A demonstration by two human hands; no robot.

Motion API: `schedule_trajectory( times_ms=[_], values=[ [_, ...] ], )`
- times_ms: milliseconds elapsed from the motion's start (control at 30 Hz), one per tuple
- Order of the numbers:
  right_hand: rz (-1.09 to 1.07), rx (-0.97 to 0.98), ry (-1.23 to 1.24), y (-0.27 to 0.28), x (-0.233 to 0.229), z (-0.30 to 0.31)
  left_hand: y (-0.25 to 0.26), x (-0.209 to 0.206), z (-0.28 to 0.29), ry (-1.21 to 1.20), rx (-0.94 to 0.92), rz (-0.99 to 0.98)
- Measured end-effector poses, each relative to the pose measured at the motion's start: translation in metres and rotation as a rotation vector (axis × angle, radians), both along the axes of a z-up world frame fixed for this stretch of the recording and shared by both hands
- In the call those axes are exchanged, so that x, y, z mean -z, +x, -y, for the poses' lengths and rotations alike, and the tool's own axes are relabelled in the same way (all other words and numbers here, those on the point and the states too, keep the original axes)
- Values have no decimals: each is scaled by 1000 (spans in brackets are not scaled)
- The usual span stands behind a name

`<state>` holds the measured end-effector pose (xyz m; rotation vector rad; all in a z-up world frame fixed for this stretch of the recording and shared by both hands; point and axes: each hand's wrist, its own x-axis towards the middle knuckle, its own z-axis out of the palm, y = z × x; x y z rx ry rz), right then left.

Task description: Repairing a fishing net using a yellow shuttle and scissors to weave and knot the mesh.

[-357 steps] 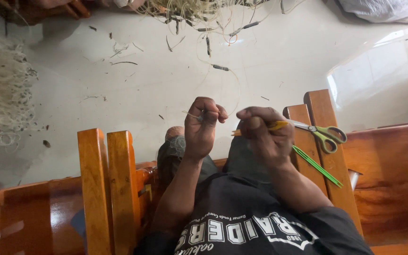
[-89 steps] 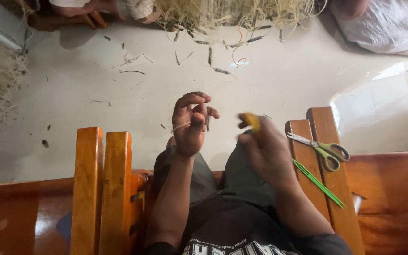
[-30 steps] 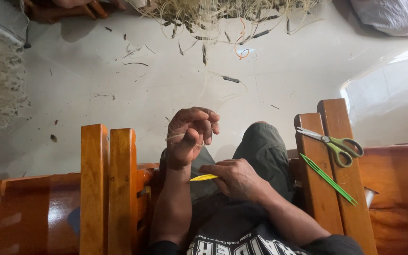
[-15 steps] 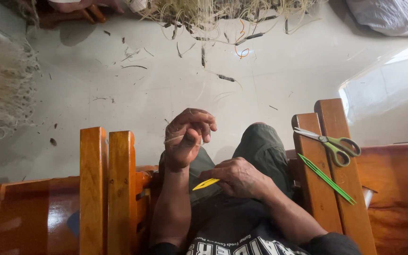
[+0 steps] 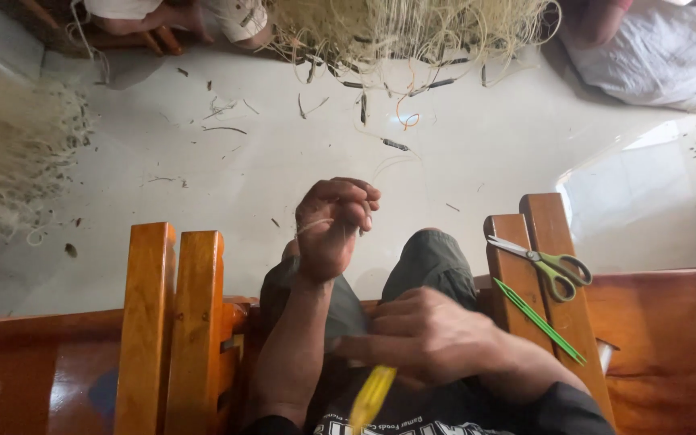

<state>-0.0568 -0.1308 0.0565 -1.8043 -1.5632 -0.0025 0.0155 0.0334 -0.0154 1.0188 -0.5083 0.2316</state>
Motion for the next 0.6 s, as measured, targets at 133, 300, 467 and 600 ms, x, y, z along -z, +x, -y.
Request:
schedule_trajectory(
  times_ms=[133, 300, 467, 600],
  values=[
    [152, 515, 334, 29, -5, 36, 11, 2, 6, -272, 8, -117],
    [382, 918, 257, 65, -13, 37, 10, -6, 11, -293, -34, -119],
    [519, 944, 229, 71, -20, 34, 9, -7, 14, -266, -69, -149],
    [457, 921, 277, 83, -13, 29, 8, -9, 17, -244, -51, -158]
  ],
)
